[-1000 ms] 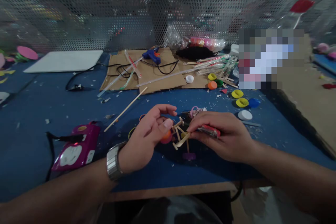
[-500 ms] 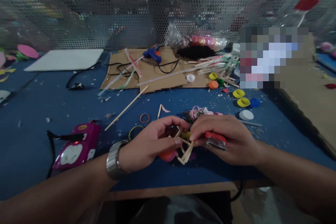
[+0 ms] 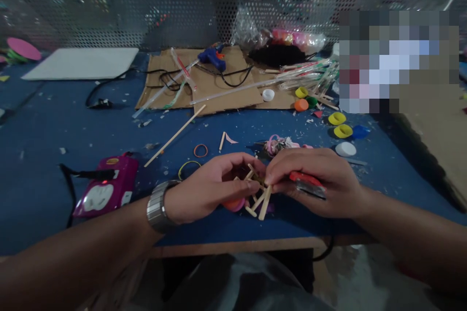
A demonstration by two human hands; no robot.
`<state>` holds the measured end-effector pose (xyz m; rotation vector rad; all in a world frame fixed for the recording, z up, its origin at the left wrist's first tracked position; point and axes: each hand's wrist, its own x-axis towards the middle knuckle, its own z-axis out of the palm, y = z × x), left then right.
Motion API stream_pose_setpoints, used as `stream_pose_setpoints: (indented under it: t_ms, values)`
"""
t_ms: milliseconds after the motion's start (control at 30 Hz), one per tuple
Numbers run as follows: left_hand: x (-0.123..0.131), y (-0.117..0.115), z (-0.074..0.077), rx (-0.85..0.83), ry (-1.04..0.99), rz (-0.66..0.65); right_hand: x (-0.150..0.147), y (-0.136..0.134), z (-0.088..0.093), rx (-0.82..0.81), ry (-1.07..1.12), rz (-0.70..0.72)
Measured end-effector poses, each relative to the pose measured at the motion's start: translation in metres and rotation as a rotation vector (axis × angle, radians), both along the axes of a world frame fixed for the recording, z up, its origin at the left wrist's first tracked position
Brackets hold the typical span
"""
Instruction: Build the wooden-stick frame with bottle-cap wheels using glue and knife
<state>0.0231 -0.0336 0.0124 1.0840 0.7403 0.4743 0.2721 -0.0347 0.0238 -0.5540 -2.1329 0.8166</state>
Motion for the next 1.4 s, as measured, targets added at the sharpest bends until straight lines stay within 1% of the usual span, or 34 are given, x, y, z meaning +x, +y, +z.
stream_pose_setpoints:
  t_ms: [167, 300, 400, 500, 567, 667, 767, 900, 1000, 1100, 1200, 1300, 1400]
  values:
    - [-0.0005, 0.0005, 0.0008, -0.036, -0.046, -0.031, 0.0000, 0.0000, -0.0008, 0.001, -0.008, 0.001]
    - [0.0004, 0.0004, 0.0043, -0.053, -0.061, -0.021, 0.0006, -0.0003, -0.0023, -0.007, -0.009, -0.020]
    - [0.0012, 0.0000, 0.0052, -0.051, -0.051, 0.009, 0.0010, -0.0007, -0.0041, -0.008, 0.013, -0.057]
    - [0.0019, -0.0009, 0.0028, -0.076, -0.067, 0.051, 0.0011, -0.0021, -0.0056, -0.032, 0.039, -0.136]
    - [0.0024, -0.0011, 0.0008, -0.079, -0.083, 0.091, 0.0006, -0.0033, -0.0059, -0.045, 0.060, -0.216]
    - [0.0031, -0.0001, -0.0014, -0.052, -0.131, 0.204, -0.0006, -0.0047, -0.0054, -0.059, 0.059, -0.329]
    - [0.0033, 0.0018, -0.0022, 0.020, -0.164, 0.326, -0.0017, -0.0051, -0.0051, -0.092, 0.041, -0.387]
    - [0.0039, 0.0041, -0.0014, 0.080, -0.156, 0.428, -0.0022, -0.0048, -0.0064, -0.111, 0.024, -0.440]
    - [0.0050, 0.0050, 0.0007, 0.120, -0.131, 0.477, -0.0019, -0.0044, -0.0061, -0.094, 0.009, -0.447]
    - [0.0057, 0.0053, 0.0031, 0.130, -0.100, 0.504, -0.0007, -0.0047, -0.0034, -0.029, -0.013, -0.426]
    - [0.0050, 0.0055, 0.0043, 0.136, -0.070, 0.504, 0.0014, -0.0060, -0.0001, 0.042, -0.053, -0.404]
    - [0.0036, 0.0058, 0.0042, 0.206, -0.051, 0.494, 0.0037, -0.0071, 0.0015, 0.080, -0.108, -0.395]
    - [0.0032, 0.0053, 0.0053, 0.242, -0.032, 0.475, 0.0048, -0.0077, 0.0020, 0.101, -0.153, -0.386]
